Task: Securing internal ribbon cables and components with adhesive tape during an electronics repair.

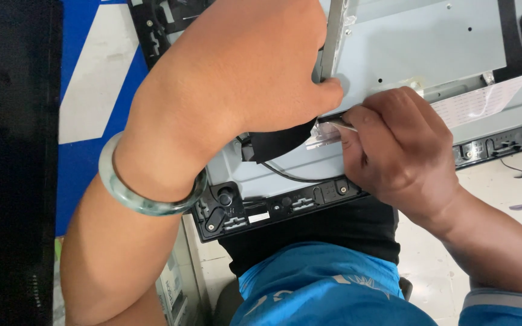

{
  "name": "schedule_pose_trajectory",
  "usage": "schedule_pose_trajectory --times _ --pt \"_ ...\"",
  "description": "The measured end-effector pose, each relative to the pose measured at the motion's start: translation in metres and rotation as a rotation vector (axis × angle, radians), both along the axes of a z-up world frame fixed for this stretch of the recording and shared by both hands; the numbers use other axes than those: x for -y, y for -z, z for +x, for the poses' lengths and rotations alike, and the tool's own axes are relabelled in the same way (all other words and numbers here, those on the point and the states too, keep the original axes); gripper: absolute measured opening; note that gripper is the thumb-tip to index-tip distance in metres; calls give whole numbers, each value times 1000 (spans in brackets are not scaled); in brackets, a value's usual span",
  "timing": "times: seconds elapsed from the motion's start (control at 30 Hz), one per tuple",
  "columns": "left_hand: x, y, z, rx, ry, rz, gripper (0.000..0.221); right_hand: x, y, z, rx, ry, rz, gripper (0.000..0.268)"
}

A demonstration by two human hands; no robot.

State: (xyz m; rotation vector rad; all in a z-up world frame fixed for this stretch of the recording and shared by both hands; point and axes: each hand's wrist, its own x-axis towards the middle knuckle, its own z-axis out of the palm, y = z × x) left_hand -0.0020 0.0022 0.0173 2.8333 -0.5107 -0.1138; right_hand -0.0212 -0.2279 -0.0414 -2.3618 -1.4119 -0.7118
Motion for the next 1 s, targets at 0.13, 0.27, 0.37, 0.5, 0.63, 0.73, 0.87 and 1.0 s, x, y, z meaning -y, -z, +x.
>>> schedule_pose_trajectory --times 0.13,0.27,0.37,0.5,0.63,0.73,0.87,1.0 --pt "2 -5 -1 -78 -51 -1 59 0 -6 1 17 -64 -57 22" --pt "1 -10 -1 -123 -56 20 63 0 -11 2 -2 -132 -26 10" --pt "1 -9 -1 -100 -62 -6 56 1 -18 2 -85 -192 2 19" --pt "2 -8 -2 -122 -64 3 58 1 -21 3 165 -131 -106 21" --pt "3 -6 -2 -82 -59 4 60 -4 -21 5 274 -154 -153 28" --pt "2 -4 -2 -58 -37 -3 63 -4 -21 7 300 -212 -127 24" --pt "2 -1 -2 -23 -22 -20 60 -5 -21 7 293 -234 -128 21" --pt "3 5 -1 59 4 -48 49 -6 -20 7 245 -237 -150 23"
